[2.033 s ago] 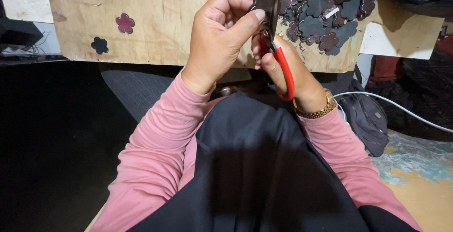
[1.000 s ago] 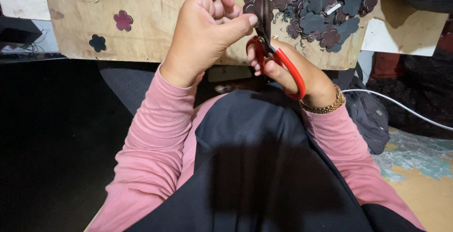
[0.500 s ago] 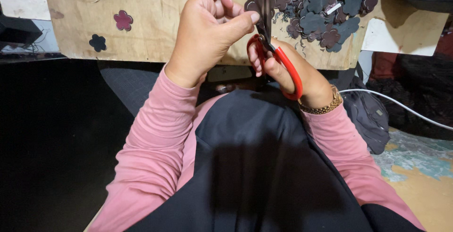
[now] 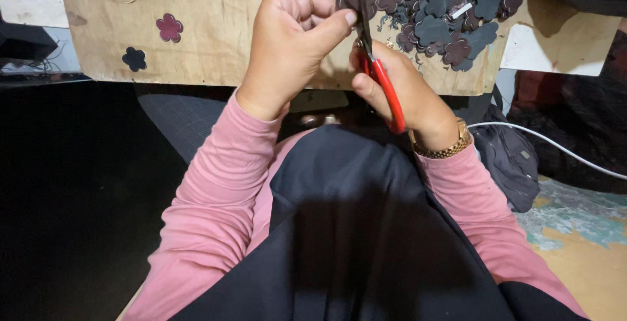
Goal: The person uses red-handled scissors to trim the edges of small dark flower-shaped leather pieces. They hold each piece in the left hand and carefully cut around the perimeter with the right hand, then place the trimmed piece onto a wooden board with other finished pieces.
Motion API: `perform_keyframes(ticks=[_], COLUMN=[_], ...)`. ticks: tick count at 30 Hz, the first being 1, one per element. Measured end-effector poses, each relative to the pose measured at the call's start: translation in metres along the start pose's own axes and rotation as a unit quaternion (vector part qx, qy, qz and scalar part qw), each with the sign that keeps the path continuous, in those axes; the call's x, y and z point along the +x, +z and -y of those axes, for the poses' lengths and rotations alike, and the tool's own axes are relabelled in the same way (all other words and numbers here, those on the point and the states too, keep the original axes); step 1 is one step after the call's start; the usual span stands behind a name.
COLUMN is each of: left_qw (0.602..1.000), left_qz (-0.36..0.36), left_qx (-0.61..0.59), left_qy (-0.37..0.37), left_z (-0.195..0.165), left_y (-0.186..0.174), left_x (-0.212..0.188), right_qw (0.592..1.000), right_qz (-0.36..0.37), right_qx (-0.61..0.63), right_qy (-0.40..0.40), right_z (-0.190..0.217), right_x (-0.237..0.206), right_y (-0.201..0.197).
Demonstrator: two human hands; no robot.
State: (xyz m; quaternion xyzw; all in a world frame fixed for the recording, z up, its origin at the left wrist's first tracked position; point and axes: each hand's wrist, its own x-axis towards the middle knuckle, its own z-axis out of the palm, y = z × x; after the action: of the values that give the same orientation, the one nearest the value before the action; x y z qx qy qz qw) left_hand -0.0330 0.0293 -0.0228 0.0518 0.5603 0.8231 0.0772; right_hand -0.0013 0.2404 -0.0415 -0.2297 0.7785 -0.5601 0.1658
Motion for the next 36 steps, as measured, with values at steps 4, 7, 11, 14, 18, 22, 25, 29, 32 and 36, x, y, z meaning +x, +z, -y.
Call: perform_keyframes(ticks=[4,7,11,14,18,22,25,29,32,36], left_qw=[1.0,0.999,1.0,0.999,0.998,0.999,0.998,0.999,0.999,1.0], left_qz=[-0.019,-0.012,-0.012,0.015,0.035,0.037,0.032,0.019,0.02,0.015], left_qx=[-0.02,-0.035,-0.022,-0.042,-0.046,0.012,-0.059,-0.01,-0.023,-0.007], left_qy=[0.012,0.007,-0.001,-0.001,-0.008,0.019,0.019,-0.027,-0.04,-0.024], left_z=[-0.001,-0.001,0.004,0.01,0.019,0.023,0.021,0.014,0.009,0.008], left_y=[0.001,0.0,0.0,0.001,0.004,0.007,0.008,0.008,0.007,0.006], left_x=[0.001,0.002,0.002,0.001,0.0,0.0,-0.001,-0.002,-0.003,-0.002], right_qw=[1.0,0.988,0.95,0.934,0.93,0.945,0.937,0.923,0.9,0.911], right_qz=[-0.008,-0.021,-0.118,-0.15,-0.212,-0.245,-0.245,-0.212,-0.201,-0.2], right_qx=[-0.015,0.149,0.288,0.319,0.289,0.209,0.242,0.305,0.372,0.35], right_qy=[0.0,0.032,0.015,-0.063,-0.078,-0.064,-0.061,-0.104,-0.107,-0.09], right_z=[-0.002,0.0,-0.007,-0.015,-0.015,-0.005,0.001,0.002,-0.001,-0.004], right_x=[0.0,-0.006,-0.001,0.011,0.015,0.019,0.021,0.021,0.021,0.018], right_y=[-0.006,-0.005,0.005,0.007,0.008,0.008,0.007,0.003,0.0,-0.003])
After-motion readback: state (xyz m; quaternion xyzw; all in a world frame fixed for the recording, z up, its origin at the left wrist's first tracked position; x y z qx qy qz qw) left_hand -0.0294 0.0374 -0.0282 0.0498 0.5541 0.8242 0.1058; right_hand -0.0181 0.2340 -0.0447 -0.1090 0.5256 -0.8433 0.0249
